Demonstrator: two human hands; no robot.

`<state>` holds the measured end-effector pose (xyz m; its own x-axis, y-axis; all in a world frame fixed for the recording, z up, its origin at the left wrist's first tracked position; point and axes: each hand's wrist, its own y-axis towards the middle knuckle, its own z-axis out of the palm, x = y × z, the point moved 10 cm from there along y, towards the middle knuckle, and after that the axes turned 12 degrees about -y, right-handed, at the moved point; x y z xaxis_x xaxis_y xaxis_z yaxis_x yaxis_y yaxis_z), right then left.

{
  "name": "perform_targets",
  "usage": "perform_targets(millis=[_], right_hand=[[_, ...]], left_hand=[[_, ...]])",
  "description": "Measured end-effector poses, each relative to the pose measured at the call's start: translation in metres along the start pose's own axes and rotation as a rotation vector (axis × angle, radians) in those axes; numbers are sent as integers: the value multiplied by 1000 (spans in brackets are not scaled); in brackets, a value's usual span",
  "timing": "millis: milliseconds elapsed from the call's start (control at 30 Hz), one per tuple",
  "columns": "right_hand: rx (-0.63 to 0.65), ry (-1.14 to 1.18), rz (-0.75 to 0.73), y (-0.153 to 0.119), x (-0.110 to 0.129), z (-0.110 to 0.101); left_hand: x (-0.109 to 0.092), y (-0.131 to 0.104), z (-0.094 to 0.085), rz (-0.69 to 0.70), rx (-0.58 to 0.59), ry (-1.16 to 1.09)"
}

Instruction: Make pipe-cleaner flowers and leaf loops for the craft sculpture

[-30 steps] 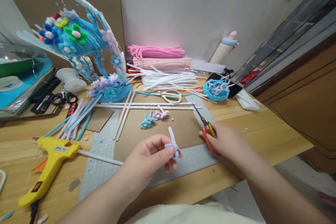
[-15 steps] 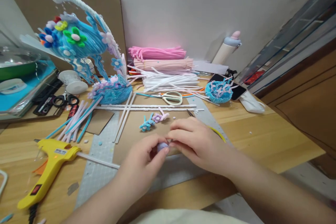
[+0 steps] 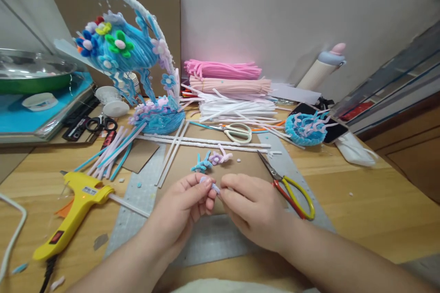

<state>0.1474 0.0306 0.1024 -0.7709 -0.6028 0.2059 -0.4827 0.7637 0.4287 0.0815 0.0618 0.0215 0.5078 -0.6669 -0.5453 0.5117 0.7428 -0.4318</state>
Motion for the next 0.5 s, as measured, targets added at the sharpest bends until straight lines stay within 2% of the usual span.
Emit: perform_targets(millis=[67, 167, 267, 367, 500], right_hand=[[13, 246, 142, 0, -12, 5], [114, 685, 416, -6, -31, 28], [214, 1038, 571, -12, -34, 50], [243, 1213, 656, -16, -36, 58], [248, 1266, 765, -22, -42, 62]], left_hand=[[-1, 0, 1, 12, 4, 61], [-9, 1, 1, 100, -4, 250], [-10, 4, 2, 130, 27, 309], [-7, 7, 1, 110, 56, 300], [-2, 5, 2, 39, 59, 304]])
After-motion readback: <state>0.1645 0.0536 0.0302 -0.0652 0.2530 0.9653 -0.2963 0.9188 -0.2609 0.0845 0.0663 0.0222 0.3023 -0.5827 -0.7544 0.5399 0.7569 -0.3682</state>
